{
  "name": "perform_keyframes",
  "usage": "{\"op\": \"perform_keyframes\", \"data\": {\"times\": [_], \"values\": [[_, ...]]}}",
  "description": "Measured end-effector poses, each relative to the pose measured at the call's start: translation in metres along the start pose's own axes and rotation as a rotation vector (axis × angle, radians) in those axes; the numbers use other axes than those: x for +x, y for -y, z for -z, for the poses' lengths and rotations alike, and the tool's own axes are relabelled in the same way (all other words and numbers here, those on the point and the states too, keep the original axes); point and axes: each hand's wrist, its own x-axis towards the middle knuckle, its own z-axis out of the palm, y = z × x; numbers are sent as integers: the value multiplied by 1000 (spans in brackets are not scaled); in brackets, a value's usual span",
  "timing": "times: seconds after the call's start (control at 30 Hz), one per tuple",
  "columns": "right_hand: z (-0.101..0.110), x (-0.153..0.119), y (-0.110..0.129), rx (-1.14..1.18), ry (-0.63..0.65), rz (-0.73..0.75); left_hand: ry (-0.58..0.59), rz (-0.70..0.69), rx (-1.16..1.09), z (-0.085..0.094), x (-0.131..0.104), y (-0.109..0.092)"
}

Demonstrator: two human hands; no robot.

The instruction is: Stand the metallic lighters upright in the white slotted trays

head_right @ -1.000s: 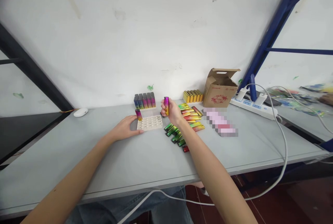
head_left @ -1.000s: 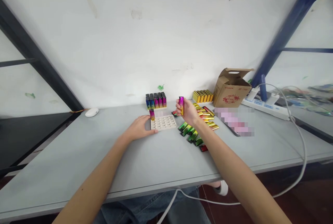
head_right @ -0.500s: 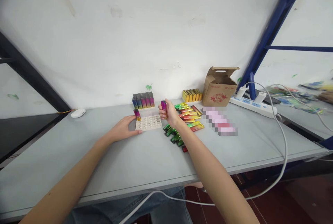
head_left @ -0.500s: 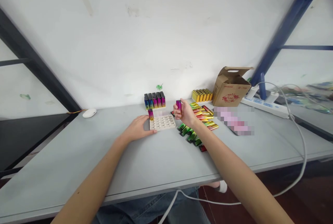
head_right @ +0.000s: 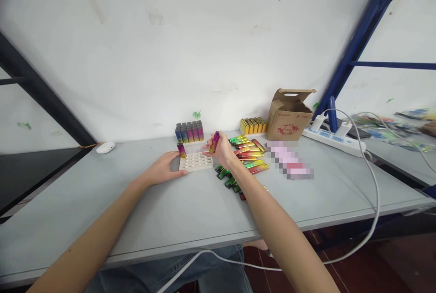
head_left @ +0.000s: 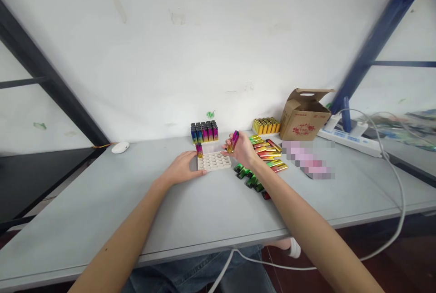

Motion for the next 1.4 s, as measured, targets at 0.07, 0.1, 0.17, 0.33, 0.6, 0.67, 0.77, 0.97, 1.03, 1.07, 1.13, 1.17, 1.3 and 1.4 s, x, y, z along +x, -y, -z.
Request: {"op": "perform_keyframes", "data": {"times": [0.07, 0.1, 0.17, 0.33, 0.6, 0.67, 0.77, 0.97, 1.03, 1.07, 1.13, 1.17, 1.3, 1.4], "values": [[-1, -1, -1, -7, 14, -39, -4, -5, 2, 0, 0, 0], [-1, 0, -2, -15, 25, -49, -5, -8, 3, 0, 0, 0], [0, 1, -4, -28, 45, -54, -4, -16, 5, 0, 1, 0], [-1, 3, -7, -64, 60, -23, 8, -16, 6, 0, 1, -1], [-2, 1, -6, -109, 66, -46, 11, -4, 10, 0, 1, -1], [-3, 1, -7, -107, 71, -63, 23, 2, 14, 0, 1, -1], [-6, 0, -6, -86, 85, -75, 20, -3, 14, 1, 1, -2], [-12, -2, -8, -107, 82, -96, 19, -9, 7, 1, 1, -3], [-14, -3, -9, -116, 81, -89, 22, -10, 4, 0, 1, -3], [-15, -3, -10, -119, 82, -88, 22, -12, 1, 0, 1, -3], [-17, -4, -11, -128, 87, -88, 19, -21, -6, 1, 1, -3], [-18, -4, -11, -133, 89, -90, 16, -26, -10, 1, 0, -3], [-24, -8, -12, -145, 94, -112, 13, -29, -21, 2, 0, -5], [-28, -10, -11, -133, 81, -118, 4, -29, -25, 3, 0, -6]]}}
